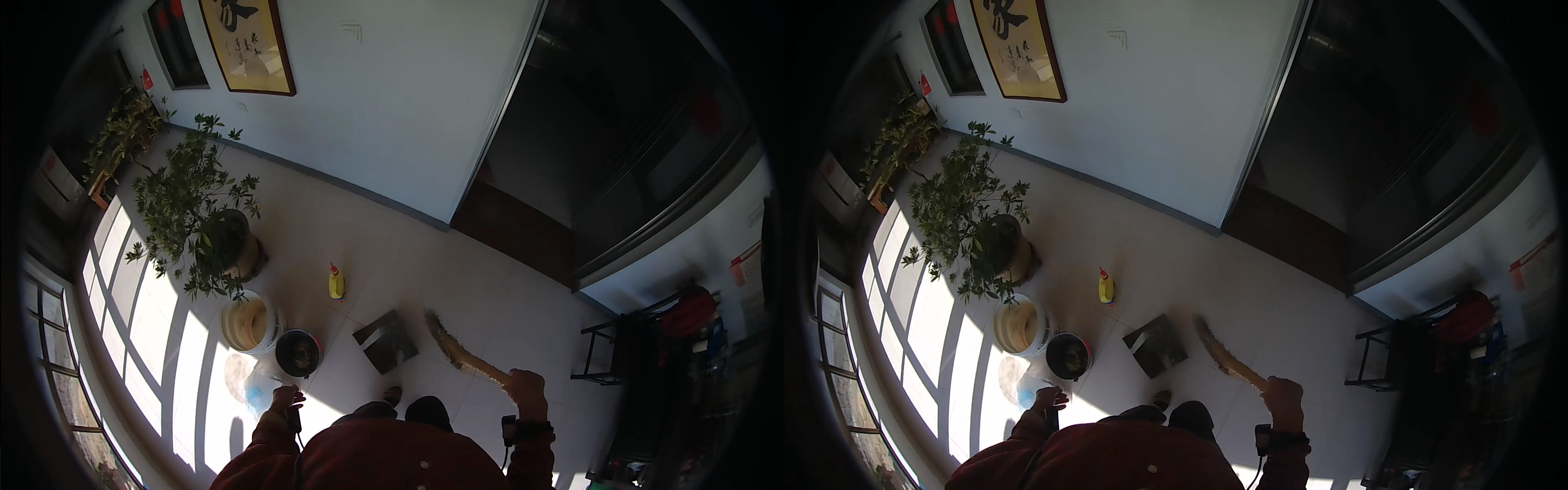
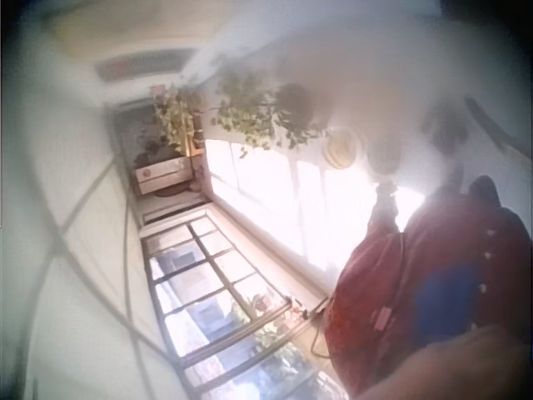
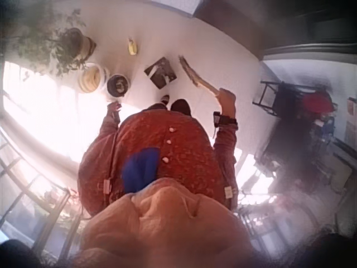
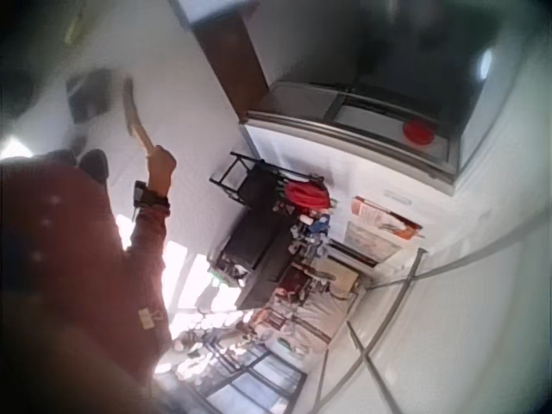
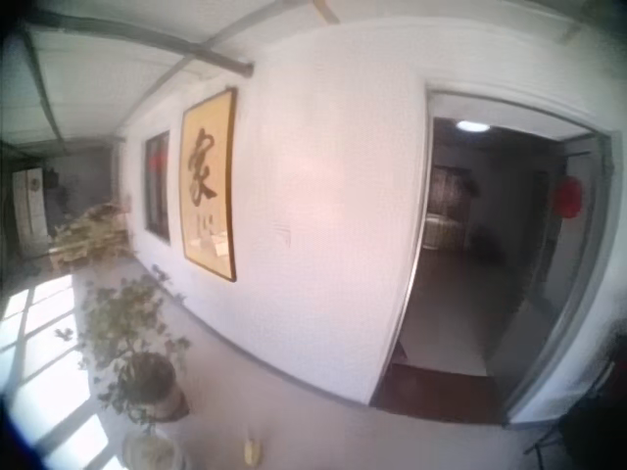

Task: The person sweeps a tiled floor with a traditional straw broom and uses a dustpan to collect debris. They move around a sunlit room, sweeping near windows, a refrigerator, and potted plants, then gather the swept material into the dustpan.

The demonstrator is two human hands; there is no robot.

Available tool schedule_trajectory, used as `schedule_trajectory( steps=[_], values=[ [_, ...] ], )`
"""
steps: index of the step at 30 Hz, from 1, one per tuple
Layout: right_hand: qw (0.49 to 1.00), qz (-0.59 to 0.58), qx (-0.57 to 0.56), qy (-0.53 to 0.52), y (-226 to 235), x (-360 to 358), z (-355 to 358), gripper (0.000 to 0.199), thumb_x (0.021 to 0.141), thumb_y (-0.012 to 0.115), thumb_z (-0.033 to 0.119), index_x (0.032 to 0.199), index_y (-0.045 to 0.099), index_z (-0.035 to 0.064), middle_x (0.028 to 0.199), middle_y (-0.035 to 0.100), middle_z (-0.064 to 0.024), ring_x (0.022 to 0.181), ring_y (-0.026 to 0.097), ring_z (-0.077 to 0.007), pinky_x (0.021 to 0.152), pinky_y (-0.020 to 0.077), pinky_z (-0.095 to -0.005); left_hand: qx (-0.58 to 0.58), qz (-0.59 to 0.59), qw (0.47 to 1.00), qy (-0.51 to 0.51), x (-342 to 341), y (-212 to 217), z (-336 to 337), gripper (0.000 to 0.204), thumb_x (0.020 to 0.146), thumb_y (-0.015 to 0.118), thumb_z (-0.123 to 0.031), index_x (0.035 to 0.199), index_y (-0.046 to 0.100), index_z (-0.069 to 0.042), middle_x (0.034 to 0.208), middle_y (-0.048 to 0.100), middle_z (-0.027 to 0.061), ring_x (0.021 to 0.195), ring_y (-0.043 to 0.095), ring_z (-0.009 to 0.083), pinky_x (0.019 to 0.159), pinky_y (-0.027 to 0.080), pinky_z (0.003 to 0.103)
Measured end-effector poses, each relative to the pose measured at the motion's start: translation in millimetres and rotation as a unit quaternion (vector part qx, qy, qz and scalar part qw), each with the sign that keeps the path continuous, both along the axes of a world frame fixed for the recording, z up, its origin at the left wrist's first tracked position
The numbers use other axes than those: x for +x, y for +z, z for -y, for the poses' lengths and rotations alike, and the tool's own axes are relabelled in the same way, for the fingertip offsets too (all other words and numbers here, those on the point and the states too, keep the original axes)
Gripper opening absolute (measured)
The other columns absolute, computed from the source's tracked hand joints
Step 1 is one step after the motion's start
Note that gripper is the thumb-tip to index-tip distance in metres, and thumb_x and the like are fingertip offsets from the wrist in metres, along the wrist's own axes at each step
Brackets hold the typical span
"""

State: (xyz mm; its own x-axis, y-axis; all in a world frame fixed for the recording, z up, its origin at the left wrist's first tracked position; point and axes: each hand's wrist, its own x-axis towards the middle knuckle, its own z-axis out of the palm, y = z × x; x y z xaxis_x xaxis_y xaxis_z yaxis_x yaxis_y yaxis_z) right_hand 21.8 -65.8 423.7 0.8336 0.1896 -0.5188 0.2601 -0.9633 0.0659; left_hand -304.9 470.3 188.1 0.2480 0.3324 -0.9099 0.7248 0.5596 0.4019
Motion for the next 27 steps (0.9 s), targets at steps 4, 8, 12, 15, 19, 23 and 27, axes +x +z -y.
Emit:
schedule_trajectory(
  steps=[4, 8, 12, 15, 19, 23, 27],
  values=[
    [0.994, -0.011, 0.025, 0.102, -35.3, 102.3, -44.4, 0.022, 0.079, 0.069, 0.027, 0.092, 0.067, 0.0099, 0.085, 0.069, -0.0110, 0.084, 0.067, -0.0288, 0.072, 0.0521, -0.0418, 0.106, 0.114, 0.985, 0.079, 74.0, 35.8, 21.5, 0.024, 0.089, 0.056, -0.024, 0.104, 0.055, -0.005, 0.087, 0.063, 0.0089, 0.078, 0.066, 0.0245, 0.062, 0.053, 0.034],
    [0.972, 0.042, 0.082, 0.216, -84.9, 228.1, -93.9, 0.015, 0.079, 0.065, 0.023, 0.085, 0.068, 0.0089, 0.083, 0.068, -0.0120, 0.081, 0.067, -0.0306, 0.068, 0.0526, -0.0426, 0.122, 0.114, 0.973, 0.159, 80.7, 39.6, 72.5, 0.024, 0.089, 0.055, -0.021, 0.105, 0.054, -0.004, 0.086, 0.063, 0.0089, 0.075, 0.066, 0.0229, 0.060, 0.052, 0.034],
    [0.932, 0.024, 0.109, 0.344, -124.7, 363.6, -156.8, 0.018, 0.080, 0.061, 0.023, 0.086, 0.069, 0.0083, 0.084, 0.067, -0.0134, 0.082, 0.065, -0.0325, 0.071, 0.0520, -0.0434, 0.112, 0.010, 0.943, 0.313, 36.2, 40.9, 188.5, 0.017, 0.088, 0.053, -0.018, 0.093, 0.055, -0.002, 0.081, 0.062, 0.0094, 0.074, 0.066, 0.0241, 0.058, 0.054, 0.039],
    [0.930, 0.001, 0.041, 0.364, -141.9, 441.5, -206.7, 0.021, 0.078, 0.060, 0.021, 0.090, 0.070, 0.0074, 0.088, 0.068, -0.0139, 0.086, 0.065, -0.0331, 0.076, 0.0517, -0.0423, 0.016, -0.187, 0.920, 0.345, 8.2, 58.9, 290.6, 0.020, 0.089, 0.056, -0.017, 0.094, 0.055, 0.002, 0.077, 0.063, 0.0157, 0.069, 0.067, 0.0298, 0.059, 0.056, 0.046],
    [0.934, -0.018, 0.169, 0.314, -132.2, 538.3, -263.0, 0.022, 0.077, 0.058, 0.018, 0.090, 0.069, 0.0039, 0.092, 0.067, -0.0161, 0.087, 0.064, -0.0341, 0.076, 0.0515, -0.0427, -0.053, -0.185, 0.886, 0.422, 20.4, 80.0, 408.6, 0.021, 0.090, 0.055, -0.016, 0.097, 0.054, 0.004, 0.081, 0.064, 0.0175, 0.073, 0.067, 0.0309, 0.061, 0.057, 0.045],
    [0.940, 0.075, 0.283, 0.174, -121.9, 586.5, -272.5, 0.023, 0.082, 0.054, 0.015, 0.097, 0.065, 0.0018, 0.092, 0.066, -0.0220, 0.090, 0.062, -0.0382, 0.079, 0.0498, -0.0467, -0.039, -0.142, 0.880, 0.451, 78.3, 94.9, 456.2, 0.022, 0.090, 0.054, -0.015, 0.099, 0.054, 0.005, 0.085, 0.064, 0.0193, 0.077, 0.068, 0.0320, 0.062, 0.057, 0.045],
    [0.938, 0.049, 0.304, 0.159, -174.5, 569.8, -225.6, 0.022, 0.088, 0.051, 0.015, 0.099, 0.064, 0.0007, 0.098, 0.063, -0.0241, 0.095, 0.061, -0.0389, 0.077, 0.0502, -0.0471, 0.041, -0.060, 0.877, 0.475, 142.1, 100.4, 452.1, 0.021, 0.092, 0.053, -0.013, 0.102, 0.054, 0.005, 0.093, 0.065, 0.0188, 0.084, 0.068, 0.0310, 0.065, 0.058, 0.041]
  ],
)
